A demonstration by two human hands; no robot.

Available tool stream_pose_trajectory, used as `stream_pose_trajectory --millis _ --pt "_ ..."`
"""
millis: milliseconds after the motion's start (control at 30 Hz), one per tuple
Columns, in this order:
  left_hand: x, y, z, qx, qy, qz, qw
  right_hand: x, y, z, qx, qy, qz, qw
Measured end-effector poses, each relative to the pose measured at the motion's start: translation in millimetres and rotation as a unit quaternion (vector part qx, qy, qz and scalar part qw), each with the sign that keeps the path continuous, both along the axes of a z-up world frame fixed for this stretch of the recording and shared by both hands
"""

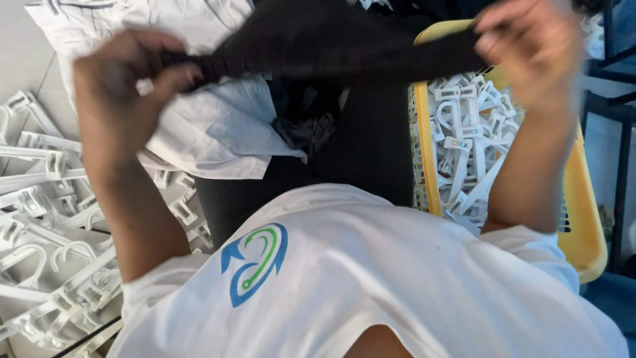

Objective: The person organizes clothing by attaching plastic hangers to trousers and shorts, then moves the hung items to a pile.

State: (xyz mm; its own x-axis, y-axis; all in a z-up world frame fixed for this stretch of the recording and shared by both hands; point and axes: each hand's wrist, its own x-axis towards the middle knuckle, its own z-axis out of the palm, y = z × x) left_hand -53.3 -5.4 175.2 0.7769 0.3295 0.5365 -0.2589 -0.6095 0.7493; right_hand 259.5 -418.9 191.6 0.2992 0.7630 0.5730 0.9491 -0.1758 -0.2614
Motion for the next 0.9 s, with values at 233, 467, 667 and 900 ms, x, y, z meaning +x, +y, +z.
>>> stream_pose_trajectory --millis 233,467,667,900 --pt "-19 -23 -83 -0.035 0.177 -0.037 0.983 -80 24 -56 -0.152 0.313 -0.022 0.937" --pt "14 -30 -181 0.113 0.257 0.106 0.954 -68 52 -155 -0.236 0.220 -0.046 0.945" --pt "14 -48 -170 0.179 0.274 0.142 0.934 -70 52 -171 -0.225 0.079 -0.073 0.968" --pt "8 -62 -143 0.297 0.244 0.186 0.904 -80 51 -148 -0.208 0.104 -0.039 0.972"
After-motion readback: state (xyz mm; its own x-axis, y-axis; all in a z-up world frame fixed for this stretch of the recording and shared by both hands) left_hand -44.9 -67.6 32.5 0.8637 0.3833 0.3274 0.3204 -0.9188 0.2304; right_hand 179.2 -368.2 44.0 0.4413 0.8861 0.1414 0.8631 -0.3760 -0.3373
